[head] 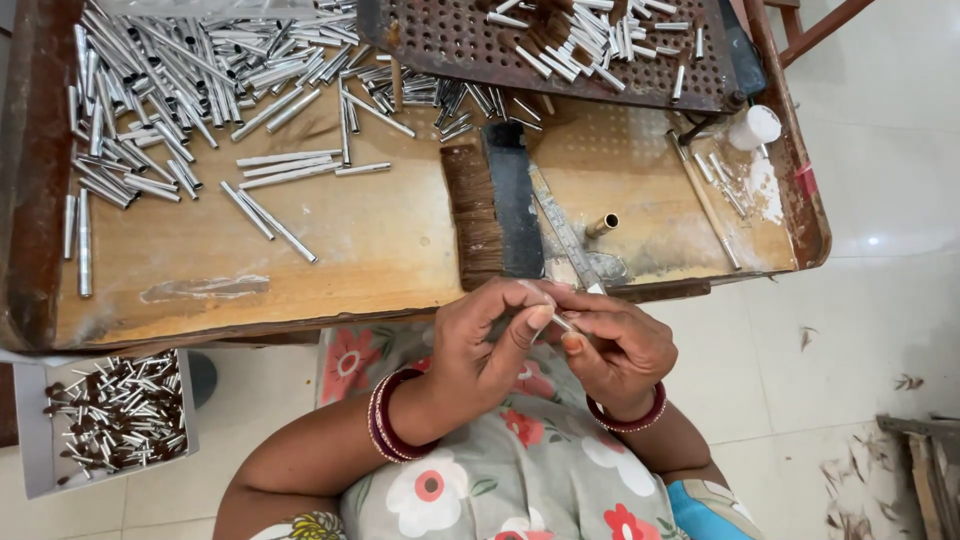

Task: Inserting white fibrous material into small tubes using a thin rod.

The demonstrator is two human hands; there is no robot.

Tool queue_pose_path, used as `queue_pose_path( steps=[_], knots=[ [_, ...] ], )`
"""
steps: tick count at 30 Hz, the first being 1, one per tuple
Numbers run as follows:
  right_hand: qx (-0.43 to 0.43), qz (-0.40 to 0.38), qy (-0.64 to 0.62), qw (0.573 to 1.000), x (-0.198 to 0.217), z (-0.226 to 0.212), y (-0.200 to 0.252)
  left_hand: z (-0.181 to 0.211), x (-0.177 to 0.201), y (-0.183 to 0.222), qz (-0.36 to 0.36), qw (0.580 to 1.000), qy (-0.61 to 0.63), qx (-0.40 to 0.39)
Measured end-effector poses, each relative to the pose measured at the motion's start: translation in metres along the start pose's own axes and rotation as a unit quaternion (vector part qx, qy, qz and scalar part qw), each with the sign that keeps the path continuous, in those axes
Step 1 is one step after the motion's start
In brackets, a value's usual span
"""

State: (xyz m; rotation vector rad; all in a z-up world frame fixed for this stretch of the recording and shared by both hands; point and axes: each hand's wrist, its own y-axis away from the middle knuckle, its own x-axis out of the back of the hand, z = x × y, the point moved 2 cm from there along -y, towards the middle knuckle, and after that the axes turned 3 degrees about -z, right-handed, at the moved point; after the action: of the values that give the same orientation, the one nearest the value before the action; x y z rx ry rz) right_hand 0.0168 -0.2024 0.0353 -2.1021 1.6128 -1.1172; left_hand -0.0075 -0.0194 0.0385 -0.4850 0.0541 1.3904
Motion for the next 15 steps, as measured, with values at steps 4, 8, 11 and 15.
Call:
queue_pose_path(
  steps=[4,8,11,15],
  knots=[
    [0.000,0.000,-0.003,1.000,-0.003,0.002,0.000,0.004,0.002,-0.004,0.001,1.000,-0.023,0.007],
    [0.017,-0.004,-0.007,1.000,-0.006,-0.001,-0.002,-0.002,0.005,-0.002,0.022,0.995,-0.067,-0.072],
    [0.033,-0.010,-0.018,0.999,-0.006,-0.002,0.000,-0.003,0.005,-0.002,0.016,0.999,-0.008,-0.041],
    [0.044,-0.011,-0.017,0.999,-0.005,0.000,0.006,-0.010,0.002,0.002,0.012,0.997,0.070,0.008]
  ],
)
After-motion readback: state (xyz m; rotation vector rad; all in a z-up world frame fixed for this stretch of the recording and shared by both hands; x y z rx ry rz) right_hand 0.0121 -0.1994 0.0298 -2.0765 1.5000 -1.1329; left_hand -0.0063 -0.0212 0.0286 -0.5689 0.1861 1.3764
